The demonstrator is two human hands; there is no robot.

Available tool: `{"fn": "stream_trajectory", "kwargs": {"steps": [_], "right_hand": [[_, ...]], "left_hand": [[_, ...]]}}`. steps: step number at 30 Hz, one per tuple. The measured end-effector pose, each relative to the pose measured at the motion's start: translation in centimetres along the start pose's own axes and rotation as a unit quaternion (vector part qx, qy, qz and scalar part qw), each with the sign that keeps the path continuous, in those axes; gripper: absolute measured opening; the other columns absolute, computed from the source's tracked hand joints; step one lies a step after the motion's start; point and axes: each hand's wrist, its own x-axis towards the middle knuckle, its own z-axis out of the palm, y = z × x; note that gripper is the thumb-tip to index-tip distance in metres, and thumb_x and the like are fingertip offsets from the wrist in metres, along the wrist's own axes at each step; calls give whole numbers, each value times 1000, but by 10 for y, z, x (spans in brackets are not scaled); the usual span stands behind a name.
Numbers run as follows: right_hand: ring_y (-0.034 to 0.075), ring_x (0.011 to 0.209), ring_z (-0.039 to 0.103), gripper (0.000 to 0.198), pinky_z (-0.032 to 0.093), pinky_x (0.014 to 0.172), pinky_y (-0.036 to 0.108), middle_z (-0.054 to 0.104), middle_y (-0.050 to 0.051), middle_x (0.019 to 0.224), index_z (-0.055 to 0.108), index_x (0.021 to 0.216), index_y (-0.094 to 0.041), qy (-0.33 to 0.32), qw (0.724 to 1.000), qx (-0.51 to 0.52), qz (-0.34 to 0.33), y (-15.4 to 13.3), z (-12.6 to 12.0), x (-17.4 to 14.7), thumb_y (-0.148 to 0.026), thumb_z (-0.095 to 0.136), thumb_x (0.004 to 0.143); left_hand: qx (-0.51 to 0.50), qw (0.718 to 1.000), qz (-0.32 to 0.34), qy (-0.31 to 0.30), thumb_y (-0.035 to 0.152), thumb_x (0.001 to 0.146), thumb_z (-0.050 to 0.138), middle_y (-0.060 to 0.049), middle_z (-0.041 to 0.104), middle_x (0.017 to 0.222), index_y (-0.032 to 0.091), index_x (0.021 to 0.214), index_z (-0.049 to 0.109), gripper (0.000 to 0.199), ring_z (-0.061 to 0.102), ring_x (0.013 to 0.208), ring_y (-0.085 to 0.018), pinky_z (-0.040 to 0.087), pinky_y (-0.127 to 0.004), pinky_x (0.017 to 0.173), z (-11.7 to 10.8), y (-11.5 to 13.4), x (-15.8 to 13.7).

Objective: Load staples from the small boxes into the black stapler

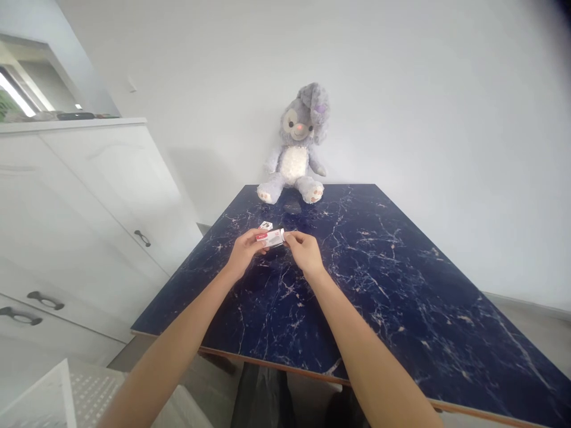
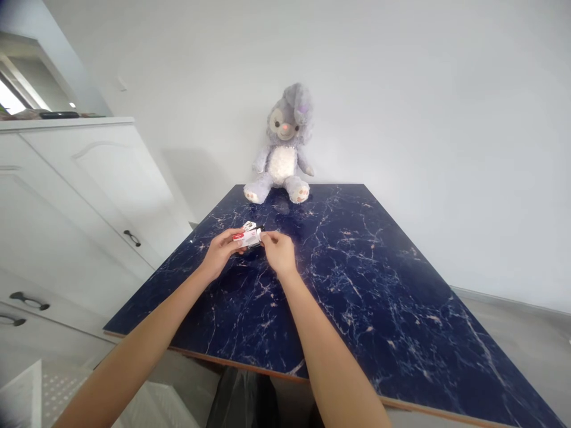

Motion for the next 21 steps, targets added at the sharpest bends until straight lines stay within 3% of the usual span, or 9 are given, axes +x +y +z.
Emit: {"fn": "stream_trajectory", "kwargs": {"steps": [5,10,21], "right_hand": [[21,86,72,30,54,84,31,78,7,97,75,101,-17,88,995,33,-19,-8,-6,0,-34,68,77],[19,71,71,23,56,73,29,77,4,86,75,97,-21,-14,995,-32,-96,-20,0,-11,-36,65,82],[18,80,72,19,54,83,29,78,2,93,78,94,-24,23,989,-102,-101,-21,-5,-12,-29,62,85]], "left_hand": [[75,996,-1,48,27,78,69,-6,73,93,18,110,69,34,65,68,-16,51,-28,61,-2,-1,5],[72,997,-6,41,29,76,71,-5,71,82,17,109,69,35,62,62,-15,49,-26,55,-1,-1,4],[-7,999,-20,37,30,74,73,-6,72,98,19,111,70,38,61,66,-13,47,-24,56,-3,-1,2]]}}
